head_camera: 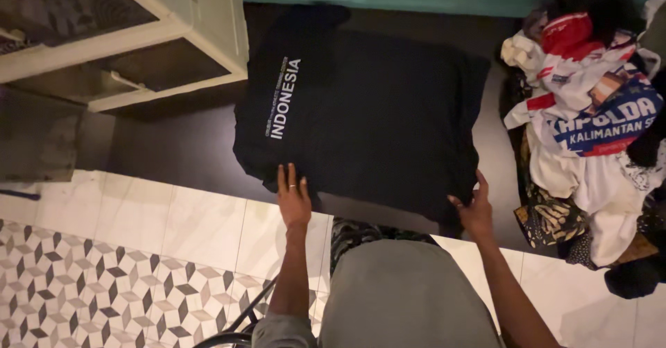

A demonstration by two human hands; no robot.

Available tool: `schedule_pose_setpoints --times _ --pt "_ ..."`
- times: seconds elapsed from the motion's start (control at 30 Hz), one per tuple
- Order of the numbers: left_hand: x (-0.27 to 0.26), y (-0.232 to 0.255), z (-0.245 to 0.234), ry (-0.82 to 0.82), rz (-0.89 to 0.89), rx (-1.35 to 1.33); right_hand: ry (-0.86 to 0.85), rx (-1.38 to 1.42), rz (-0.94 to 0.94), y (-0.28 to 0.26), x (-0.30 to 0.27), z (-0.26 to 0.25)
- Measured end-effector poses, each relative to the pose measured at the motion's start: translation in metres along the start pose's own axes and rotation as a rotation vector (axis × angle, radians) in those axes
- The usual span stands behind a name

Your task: The person folds a white patterned shirt and a black shirt on a dark table and then places each item inside a white storage cabinet.

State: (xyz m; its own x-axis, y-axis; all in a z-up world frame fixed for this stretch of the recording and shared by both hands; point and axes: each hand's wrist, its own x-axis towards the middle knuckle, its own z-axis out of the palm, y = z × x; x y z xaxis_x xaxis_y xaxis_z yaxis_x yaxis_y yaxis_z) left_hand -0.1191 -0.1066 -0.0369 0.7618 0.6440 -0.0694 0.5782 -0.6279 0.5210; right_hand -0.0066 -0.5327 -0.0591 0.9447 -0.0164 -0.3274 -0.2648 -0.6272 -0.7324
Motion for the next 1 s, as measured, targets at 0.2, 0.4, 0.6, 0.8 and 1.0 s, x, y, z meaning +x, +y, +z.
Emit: schedule_pose_setpoints --times 0.2,0.4,0.6,0.8,1.0 --pt "-0.003 -0.041 -0.01 0.415 0.136 0.125 0.143 0.083 -0.164 0.018 -0.013 -0.019" --pt "0.0 -0.084 -0.007 0.378 0.007 0.095 0.26 -0.153 -0.216 0.021 -0.024 -0.015" --pt "-0.023 -0.095 -0.006 0.38 -0.239 0.023 0.153 -0.194 -0.163 0.048 -0.016 -0.013" --pt "-0.062 -0.064 -0.012 0.344 -0.472 0.045 0.247 -0.167 -0.239 0.047 -0.026 -0.029" --pt "-0.034 -0.033 -0.015 0.431 -0.106 -0.01 0.351 -0.284 -0.534 -0.036 -0.029 -0.025"
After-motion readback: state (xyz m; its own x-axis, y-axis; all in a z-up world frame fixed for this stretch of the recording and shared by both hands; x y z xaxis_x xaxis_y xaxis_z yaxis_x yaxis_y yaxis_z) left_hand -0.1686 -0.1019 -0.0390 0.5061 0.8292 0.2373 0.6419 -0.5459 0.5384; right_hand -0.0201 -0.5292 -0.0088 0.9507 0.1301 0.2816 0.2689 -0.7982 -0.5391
